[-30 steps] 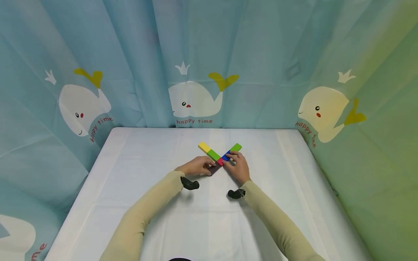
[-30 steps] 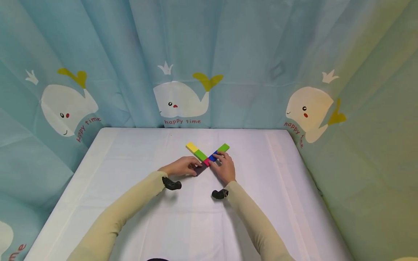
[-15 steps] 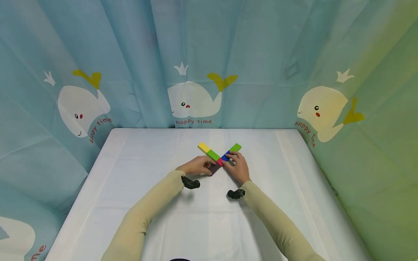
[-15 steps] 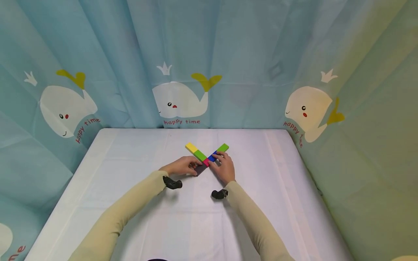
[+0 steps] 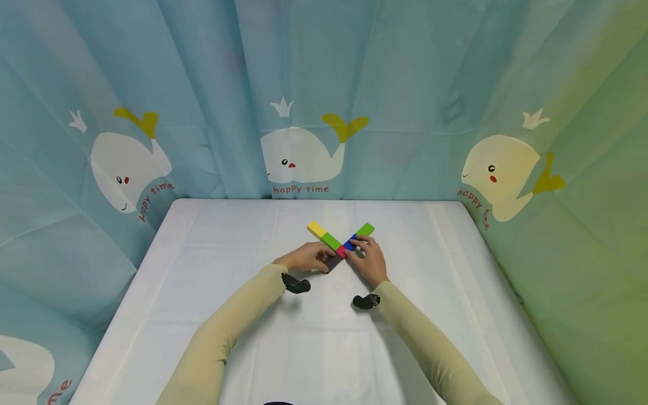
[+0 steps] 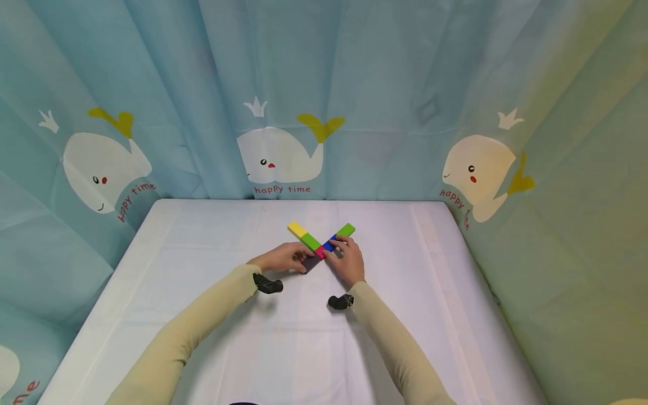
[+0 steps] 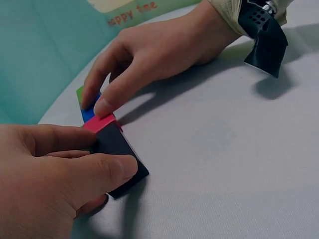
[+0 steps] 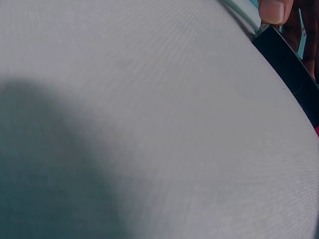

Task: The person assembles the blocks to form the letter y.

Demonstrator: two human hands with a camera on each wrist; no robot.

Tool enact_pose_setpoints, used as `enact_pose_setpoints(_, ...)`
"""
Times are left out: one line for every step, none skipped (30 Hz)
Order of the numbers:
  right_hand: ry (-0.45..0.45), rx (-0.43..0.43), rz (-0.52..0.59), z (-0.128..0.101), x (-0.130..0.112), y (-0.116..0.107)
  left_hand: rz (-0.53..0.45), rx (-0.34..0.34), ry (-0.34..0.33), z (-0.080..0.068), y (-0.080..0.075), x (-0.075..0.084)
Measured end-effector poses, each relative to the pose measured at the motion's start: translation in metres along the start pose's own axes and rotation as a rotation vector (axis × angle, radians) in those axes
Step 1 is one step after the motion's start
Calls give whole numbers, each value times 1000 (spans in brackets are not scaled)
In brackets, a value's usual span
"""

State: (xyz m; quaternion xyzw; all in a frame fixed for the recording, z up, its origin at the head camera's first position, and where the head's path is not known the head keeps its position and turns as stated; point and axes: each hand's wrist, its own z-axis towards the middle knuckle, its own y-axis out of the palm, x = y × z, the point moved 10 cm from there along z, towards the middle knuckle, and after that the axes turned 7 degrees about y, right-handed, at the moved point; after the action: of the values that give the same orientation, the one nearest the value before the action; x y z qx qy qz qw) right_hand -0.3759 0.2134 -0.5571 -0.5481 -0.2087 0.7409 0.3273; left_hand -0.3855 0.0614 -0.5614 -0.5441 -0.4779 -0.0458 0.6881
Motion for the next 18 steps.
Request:
enact_pose_setpoints(-1, -1, -1, 0, 0, 0, -1, 1, 0, 0, 0, 0)
enact_pose_setpoints(-2, -1, -2, 0, 0, 1, -3, 3, 0, 0, 0, -1)
enact_pose_setpoints(-3, -3, -3, 0, 0, 1, -2, 3, 1, 0, 0, -1)
enact_pose_setpoints(-3, -3, -2, 0, 0, 1, -2, 5, 1, 0, 0, -1)
enact_pose_setpoints(-2, -3, -3, 0, 0, 1, -3, 6, 1, 0, 0, -1)
enact_pose_setpoints(-2, -4, -4, 0, 0, 1, -4, 6, 1, 0, 0, -1)
enact_pose_setpoints(-3, -4, -5, 0, 0, 0, -6, 6, -1, 0, 0, -1)
enact_pose_setpoints(-3, -5, -6, 0, -1, 0, -7, 6, -3, 0, 0, -2)
enact_pose_setpoints(-3, -5, -5, 0, -1, 0, -5, 7, -5, 0, 0, -2)
enact_pose_setpoints(-4, -5, -5, 0, -2, 0, -5, 7, -6, 0, 0, -2)
enact_pose_setpoints(-4, -5, -7, 0, -2, -1, -4, 7, -8, 0, 0, -2)
enact_pose_setpoints(-4, -6, -6, 0, -3, -1, -5, 7, -9, 0, 0, -2)
enact_pose_setpoints(-6, -6, -6, -1, -4, -1, -5, 8, -8, 0, 0, -2)
enact_pose_setpoints(-4, -8, -8, -1, -4, -1, -10, 8, -7, -1, -1, -1)
enact_pose_setpoints(-1, -10, -6, -1, -5, -2, -16, 10, -5, -2, -1, -1)
enact_pose_setpoints(0, -13, -8, -1, -5, -2, -17, 11, -5, -4, -2, -1)
enact_pose_setpoints(6, -18, -7, -1, -4, -1, -20, 15, -6, -6, -4, -1)
enact_pose_setpoints(10, -21, -10, -1, -4, -1, -24, 21, -5, -9, -6, -1)
